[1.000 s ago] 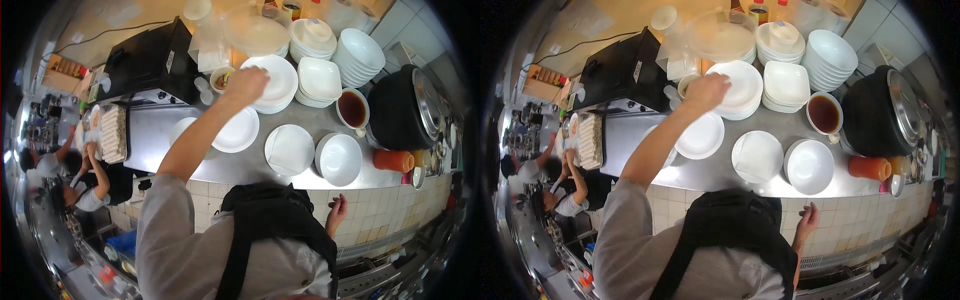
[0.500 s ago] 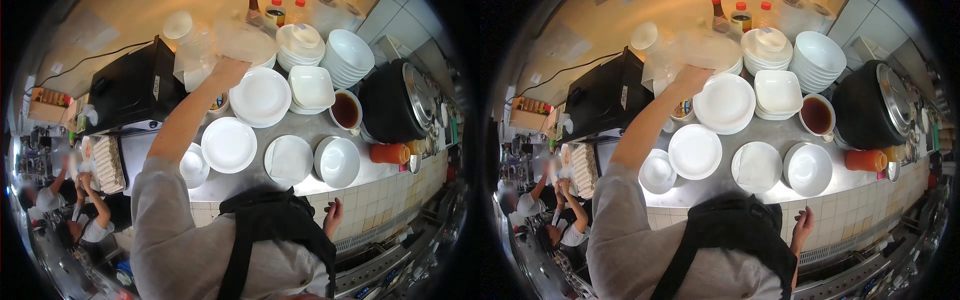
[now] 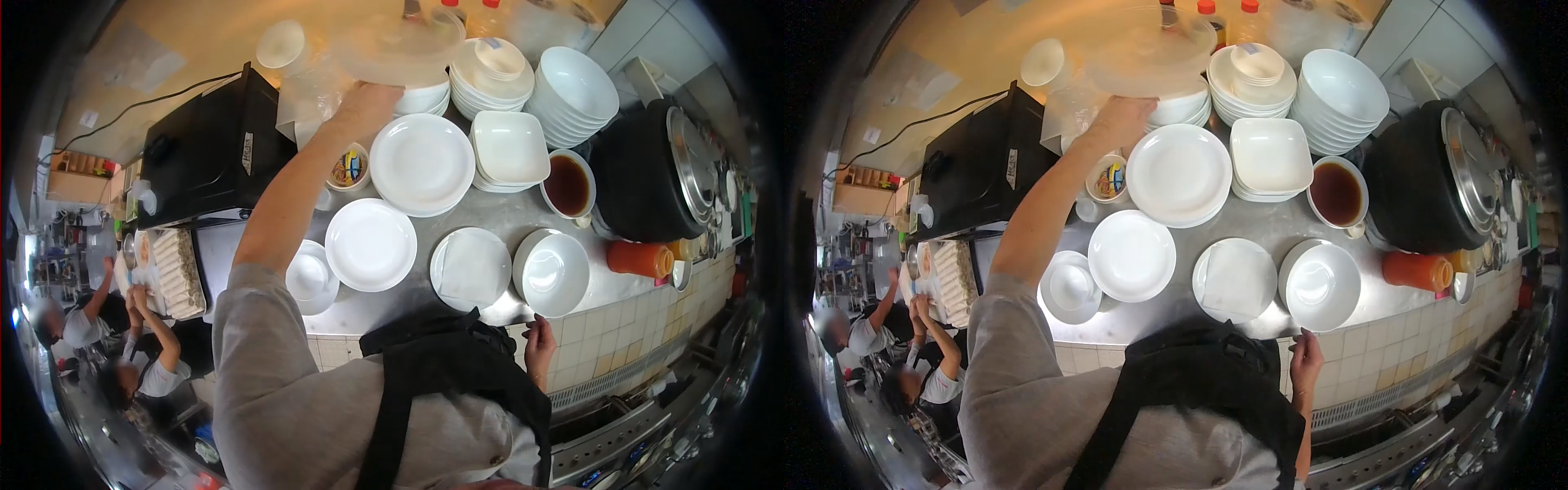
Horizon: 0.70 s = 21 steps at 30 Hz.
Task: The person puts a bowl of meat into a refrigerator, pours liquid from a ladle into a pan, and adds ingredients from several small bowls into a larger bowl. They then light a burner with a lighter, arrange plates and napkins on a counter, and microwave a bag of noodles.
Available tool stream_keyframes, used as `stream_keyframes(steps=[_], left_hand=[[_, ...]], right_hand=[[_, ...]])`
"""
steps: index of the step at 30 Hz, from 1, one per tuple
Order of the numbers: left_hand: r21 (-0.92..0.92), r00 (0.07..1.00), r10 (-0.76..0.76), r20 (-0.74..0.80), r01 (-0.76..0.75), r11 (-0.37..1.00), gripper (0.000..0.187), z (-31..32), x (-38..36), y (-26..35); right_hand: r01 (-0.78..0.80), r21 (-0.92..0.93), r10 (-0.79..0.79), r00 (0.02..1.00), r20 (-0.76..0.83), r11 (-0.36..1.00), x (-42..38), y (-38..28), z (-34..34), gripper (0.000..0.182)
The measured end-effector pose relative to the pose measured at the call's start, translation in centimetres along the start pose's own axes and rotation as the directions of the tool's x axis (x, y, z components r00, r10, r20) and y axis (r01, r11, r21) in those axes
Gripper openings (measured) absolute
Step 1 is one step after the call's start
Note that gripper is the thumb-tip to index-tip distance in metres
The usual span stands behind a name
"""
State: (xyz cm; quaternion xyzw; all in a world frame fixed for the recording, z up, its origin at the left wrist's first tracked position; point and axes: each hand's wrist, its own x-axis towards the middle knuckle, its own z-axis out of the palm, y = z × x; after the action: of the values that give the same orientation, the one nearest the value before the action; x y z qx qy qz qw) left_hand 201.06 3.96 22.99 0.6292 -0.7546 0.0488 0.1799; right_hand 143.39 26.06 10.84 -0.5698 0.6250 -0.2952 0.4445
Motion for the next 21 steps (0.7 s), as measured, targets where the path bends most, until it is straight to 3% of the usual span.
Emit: stream_keyframes(steps=[1, 3, 7, 9, 13, 15, 19, 20, 21], left_hand=[[-0.001, 1.000, 0.001, 0.002, -0.001, 1.000, 0.022, -0.3, 0.5, 0.1], [-0.289, 0.972, -0.229, 0.047, 0.233, 0.929, 0.030, -1.9, 1.9, 1.0], [-0.215, 0.964, -0.235, 0.122, 0.257, 0.942, 0.034, -2.9, 4.6, 0.8], [-0.230, 0.928, -0.150, 0.341, 0.237, 0.944, 0.036, -3.9, 5.4, 0.7], [-0.219, 0.910, -0.028, 0.414, 0.129, 0.967, 0.039, -2.5, 5.6, -0.3], [-0.168, 0.831, 0.045, 0.555, 0.059, 0.984, 0.041, -1.6, 6.0, -0.8], [-0.176, 0.911, -0.075, 0.405, 0.159, 0.972, 0.041, -2.5, 7.1, -0.2], [-0.401, 0.887, -0.210, 0.411, 0.382, 0.833, 0.042, -2.8, 7.1, 0.0], [-0.586, 0.831, -0.331, 0.447, 0.551, 0.594, 0.042, -3.3, 7.2, 0.1]], right_hand=[[0.014, -0.007, -0.014, 1.000, -0.005, 1.000, 0.3, -0.3, 0.0, 0.024], [0.025, -0.023, -0.025, 1.000, 0.003, 0.999, 0.5, -0.8, 0.2, 0.024], [0.041, -0.043, -0.039, 0.999, 0.036, 0.998, 0.7, -0.7, 0.5, 0.023], [0.045, -0.063, -0.042, 0.998, 0.049, 0.997, 0.6, -1.3, 1.0, 0.024], [0.024, -0.071, -0.024, 1.000, 0.008, 0.997, 0.4, -2.1, 1.6, 0.022], [0.011, -0.058, -0.012, 1.000, -0.002, 0.998, 0.3, -2.0, 1.8, 0.022], [0.021, -0.053, -0.020, 1.000, 0.012, 0.998, -0.2, -1.3, 1.8, 0.024], [0.032, -0.063, -0.030, 0.999, 0.036, 0.998, -0.1, -1.1, 1.8, 0.025], [0.031, -0.063, -0.029, 0.999, 0.038, 0.998, -0.1, -1.1, 1.7, 0.025]])
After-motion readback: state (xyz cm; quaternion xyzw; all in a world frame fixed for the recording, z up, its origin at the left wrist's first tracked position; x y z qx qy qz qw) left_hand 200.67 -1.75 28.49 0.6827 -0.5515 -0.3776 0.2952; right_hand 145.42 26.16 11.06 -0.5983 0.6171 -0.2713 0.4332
